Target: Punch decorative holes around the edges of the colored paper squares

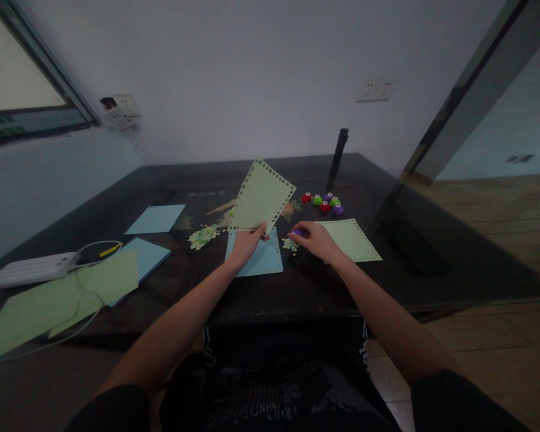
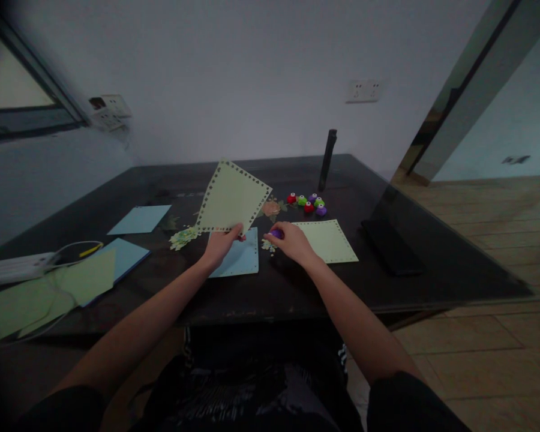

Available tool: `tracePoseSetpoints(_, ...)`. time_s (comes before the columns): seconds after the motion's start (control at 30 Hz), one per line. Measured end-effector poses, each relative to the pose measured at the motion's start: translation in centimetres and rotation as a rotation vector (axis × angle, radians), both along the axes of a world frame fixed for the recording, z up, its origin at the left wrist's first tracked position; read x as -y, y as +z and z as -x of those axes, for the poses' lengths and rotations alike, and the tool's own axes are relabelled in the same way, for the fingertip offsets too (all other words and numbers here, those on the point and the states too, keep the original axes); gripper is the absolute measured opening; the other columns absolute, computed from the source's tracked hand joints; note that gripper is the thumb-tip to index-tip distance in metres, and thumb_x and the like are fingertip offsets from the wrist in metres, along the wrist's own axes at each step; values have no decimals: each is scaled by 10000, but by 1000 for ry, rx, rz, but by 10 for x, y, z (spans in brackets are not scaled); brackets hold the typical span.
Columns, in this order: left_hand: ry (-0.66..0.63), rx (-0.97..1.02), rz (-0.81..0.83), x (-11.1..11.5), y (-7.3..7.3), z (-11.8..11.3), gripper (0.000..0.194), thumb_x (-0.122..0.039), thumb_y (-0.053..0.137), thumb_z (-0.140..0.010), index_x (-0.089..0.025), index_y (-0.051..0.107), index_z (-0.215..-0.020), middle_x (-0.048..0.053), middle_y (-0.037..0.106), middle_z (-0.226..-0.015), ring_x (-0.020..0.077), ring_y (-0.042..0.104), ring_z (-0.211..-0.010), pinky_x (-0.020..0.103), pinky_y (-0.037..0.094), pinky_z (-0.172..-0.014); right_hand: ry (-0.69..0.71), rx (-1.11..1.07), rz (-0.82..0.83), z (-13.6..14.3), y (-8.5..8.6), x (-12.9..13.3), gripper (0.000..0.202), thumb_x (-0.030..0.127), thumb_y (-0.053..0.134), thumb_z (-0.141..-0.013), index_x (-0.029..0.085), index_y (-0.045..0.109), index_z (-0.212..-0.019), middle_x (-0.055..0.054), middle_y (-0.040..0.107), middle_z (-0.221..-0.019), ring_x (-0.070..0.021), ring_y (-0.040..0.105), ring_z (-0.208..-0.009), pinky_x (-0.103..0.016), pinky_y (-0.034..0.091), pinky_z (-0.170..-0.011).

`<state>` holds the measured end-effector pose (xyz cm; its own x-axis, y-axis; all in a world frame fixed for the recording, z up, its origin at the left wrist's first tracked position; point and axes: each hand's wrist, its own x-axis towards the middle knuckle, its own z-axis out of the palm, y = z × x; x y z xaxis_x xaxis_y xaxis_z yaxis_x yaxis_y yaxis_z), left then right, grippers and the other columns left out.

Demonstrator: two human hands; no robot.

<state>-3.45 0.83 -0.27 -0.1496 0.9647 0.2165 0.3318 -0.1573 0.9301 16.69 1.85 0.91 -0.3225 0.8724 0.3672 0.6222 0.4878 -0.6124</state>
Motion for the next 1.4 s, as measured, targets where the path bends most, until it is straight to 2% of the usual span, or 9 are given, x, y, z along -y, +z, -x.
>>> tracePoseSetpoints(0.13, -38, 19, 2, -1, -1, 0, 252, -354, 524, -769, -142, 620, -674, 23, 627, -593, 153, 600, -560, 274, 492, -627, 7, -58, -20, -2, -1, -2, 231, 372, 599, -791, 174, 687, -870, -53, 645, -802, -156, 539, -698, -275, 388, -635)
tracePoseSetpoints(0.3, -57, 54, -20, -3, -4, 1, 217, -344, 537, -755, -147, 615, -708, 17, 628, -616, 141, 586, -537, 260, 480, -586, 100, -178, 215, -1, -3, -3, 273, 369, 599, -782, 160, 678, -938, -37, 662, -736, -146, 554, -613, -277, 416, -592)
tracePoseSetpoints(0.47, -79, 69, -25, -3, -2, 0, 229, -342, 532, -754, -138, 627, -709, 24, 626, -599, 135, 569, -518, 251, 466, -553, 79, -192, 95, 0, -1, -1, 364, 261, 690, -685, 166, 649, -1034, -58, 670, -909, -166, 581, -766, -302, 446, -716)
tracePoseSetpoints(0.6, -84, 54, -19, -2, 0, 0, 216, -314, 527, -756, -125, 625, -719, 25, 618, -580, 130, 560, -507, 238, 455, -538, 91, -205, 106, 0, 0, -1, 378, 239, 690, -673, 167, 652, -1042, -55, 668, -916, -166, 576, -776, -308, 447, -734)
tracePoseSetpoints(0.77, -94, 2, -16, -4, -2, 1, 208, -298, 530, -756, -120, 618, -694, 23, 602, -542, 140, 567, -517, 237, 452, -541, 167, -387, 304, -1, 4, 0, 301, 322, 682, -685, 158, 682, -938, -43, 667, -812, -157, 581, -706, -314, 464, -693)
tracePoseSetpoints(0.87, -100, -4, -14, -3, -1, 0, 201, -291, 528, -757, -122, 621, -704, 25, 613, -559, 143, 575, -529, 237, 457, -543, 187, -518, 420, -1, 4, 0, 357, 293, 728, -628, 167, 666, -956, -45, 668, -859, -157, 599, -741, -326, 480, -728)
tracePoseSetpoints(1.0, -107, 3, -23, -3, 0, -1, 183, -277, 524, -752, -128, 618, -704, 18, 613, -552, 143, 572, -515, 238, 460, -537, 209, -592, 490, -2, 4, 1, 435, 215, 752, -573, 188, 643, -992, -39, 660, -882, -162, 607, -800, -343, 493, -775)
tracePoseSetpoints(1.23, -107, -6, -21, -4, -3, 0, 185, -284, 524, -749, -128, 611, -699, 19, 605, -544, 148, 573, -522, 242, 453, -539, 230, -618, 500, -2, 4, 1, 405, 173, 728, -588, 180, 642, -983, -33, 657, -871, -156, 606, -791, -339, 492, -778)
tracePoseSetpoints(1.4, -112, -26, -5, -1, 1, -2, 168, -266, 527, -746, -129, 597, -679, 13, 596, -528, 141, 565, -511, 239, 449, -539, 244, -630, 490, -1, 5, 3, 388, 171, 739, -586, 180, 647, -963, -22, 655, -848, -146, 609, -768, -312, 492, -751)
